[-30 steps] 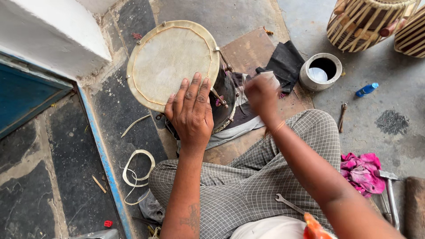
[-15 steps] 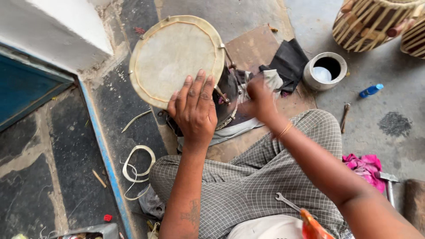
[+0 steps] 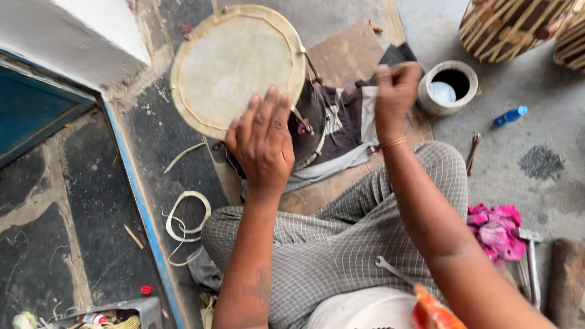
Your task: The person tightens and adjusts the lacing on a drum by hand and using a small metal tool, then uses a hammer and a wrench to tap the drum rim and tighten hardware.
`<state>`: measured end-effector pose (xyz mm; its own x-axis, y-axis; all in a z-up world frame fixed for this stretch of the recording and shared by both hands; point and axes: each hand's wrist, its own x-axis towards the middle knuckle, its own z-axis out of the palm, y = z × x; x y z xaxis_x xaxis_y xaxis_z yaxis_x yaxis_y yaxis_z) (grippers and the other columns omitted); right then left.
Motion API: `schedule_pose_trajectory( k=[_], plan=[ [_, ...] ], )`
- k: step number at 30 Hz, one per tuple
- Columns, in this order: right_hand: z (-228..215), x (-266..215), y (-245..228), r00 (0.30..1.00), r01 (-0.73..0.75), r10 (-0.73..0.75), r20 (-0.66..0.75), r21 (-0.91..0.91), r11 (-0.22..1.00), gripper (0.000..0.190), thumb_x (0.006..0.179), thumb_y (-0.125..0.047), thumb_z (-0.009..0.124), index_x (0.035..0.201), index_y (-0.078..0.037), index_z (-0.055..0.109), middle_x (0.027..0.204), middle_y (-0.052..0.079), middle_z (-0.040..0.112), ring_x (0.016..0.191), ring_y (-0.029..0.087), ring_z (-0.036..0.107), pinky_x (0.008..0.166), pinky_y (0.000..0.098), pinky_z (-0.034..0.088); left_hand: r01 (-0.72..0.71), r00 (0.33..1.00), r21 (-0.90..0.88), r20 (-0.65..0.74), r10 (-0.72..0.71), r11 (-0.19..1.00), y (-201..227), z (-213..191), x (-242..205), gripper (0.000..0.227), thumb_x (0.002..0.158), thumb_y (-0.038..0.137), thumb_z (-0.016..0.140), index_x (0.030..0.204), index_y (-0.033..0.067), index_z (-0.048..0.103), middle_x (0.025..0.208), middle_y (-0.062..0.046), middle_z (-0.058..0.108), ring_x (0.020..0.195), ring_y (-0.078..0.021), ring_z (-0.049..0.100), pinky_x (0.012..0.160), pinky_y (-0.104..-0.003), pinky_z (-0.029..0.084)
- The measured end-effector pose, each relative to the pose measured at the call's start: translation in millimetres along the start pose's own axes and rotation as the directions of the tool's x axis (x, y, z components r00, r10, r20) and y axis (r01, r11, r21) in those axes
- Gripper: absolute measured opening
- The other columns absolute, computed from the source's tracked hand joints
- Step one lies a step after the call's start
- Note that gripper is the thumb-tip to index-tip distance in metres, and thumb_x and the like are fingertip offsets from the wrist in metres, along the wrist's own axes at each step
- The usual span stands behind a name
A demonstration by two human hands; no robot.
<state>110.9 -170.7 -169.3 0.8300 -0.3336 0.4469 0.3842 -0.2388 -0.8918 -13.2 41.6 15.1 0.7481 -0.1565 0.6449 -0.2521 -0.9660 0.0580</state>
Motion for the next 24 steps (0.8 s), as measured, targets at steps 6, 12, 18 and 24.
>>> schedule_pose_trajectory(
  k=[6, 12, 18, 24],
  plan=[
    [14.0, -27.3, -55.8, 0.875, 0.265, -0.238, 0.421, -0.006, 0.964, 0.053, 0.067, -0.023, 0.092, 0.099, -0.001, 0.056, 0.076, 0.012, 0.055, 0.064, 0.022, 0.054, 0.058, 0.0359, 0.047, 0.008, 1.000, 0.010, -0.020, -0.008, 1.000, 2.7, 0.8, 6.0, 0.040, 0.106, 0.018, 0.060, 0.145, 0.0248, 0.062, 0.150, 0.005, 0.060, 0.141, -0.0196, 0.053, 0.118, -0.041, 0.026],
    [0.1, 2.5, -50.1, 0.990, 0.068, -0.067, 0.124, -0.001, 0.998, 0.021, 0.103, -0.010, 0.075, 0.103, -0.005, 0.055, 0.084, 0.007, 0.064, 0.075, 0.017, 0.063, 0.068, 0.0330, 0.054, 0.012, 0.999, 0.019, -0.031, -0.012, 1.000, 1.0, -1.5, 7.4, 0.038, 0.107, 0.017, 0.058, 0.144, 0.0249, 0.064, 0.150, 0.005, 0.061, 0.140, -0.0193, 0.054, 0.119, -0.041, 0.026],
    [1.7, 5.4, -64.9, 0.954, 0.207, -0.195, 0.230, -0.028, 0.978, 0.038, 0.087, -0.023, 0.085, 0.102, -0.004, 0.055, 0.080, 0.007, 0.060, 0.072, 0.016, 0.061, 0.067, 0.0327, 0.053, -0.003, 1.000, 0.006, -0.026, 0.003, 1.000, -1.2, -1.2, 3.3, 0.036, 0.107, 0.020, 0.059, 0.143, 0.0237, 0.065, 0.148, 0.005, 0.062, 0.139, -0.0200, 0.054, 0.118, -0.041, 0.026],
    [3.0, -29.1, -106.3, 0.805, 0.149, -0.178, 0.566, 0.098, 0.984, 0.060, 0.069, -0.030, 0.096, 0.102, -0.001, 0.055, 0.078, 0.009, 0.058, 0.069, 0.017, 0.057, 0.063, 0.0319, 0.049, 0.008, 0.999, 0.030, -0.037, -0.007, 1.000, 1.7, 3.4, 5.4, 0.036, 0.108, 0.020, 0.057, 0.143, 0.0250, 0.065, 0.148, 0.006, 0.063, 0.139, -0.0193, 0.054, 0.119, -0.041, 0.027]
  ],
)
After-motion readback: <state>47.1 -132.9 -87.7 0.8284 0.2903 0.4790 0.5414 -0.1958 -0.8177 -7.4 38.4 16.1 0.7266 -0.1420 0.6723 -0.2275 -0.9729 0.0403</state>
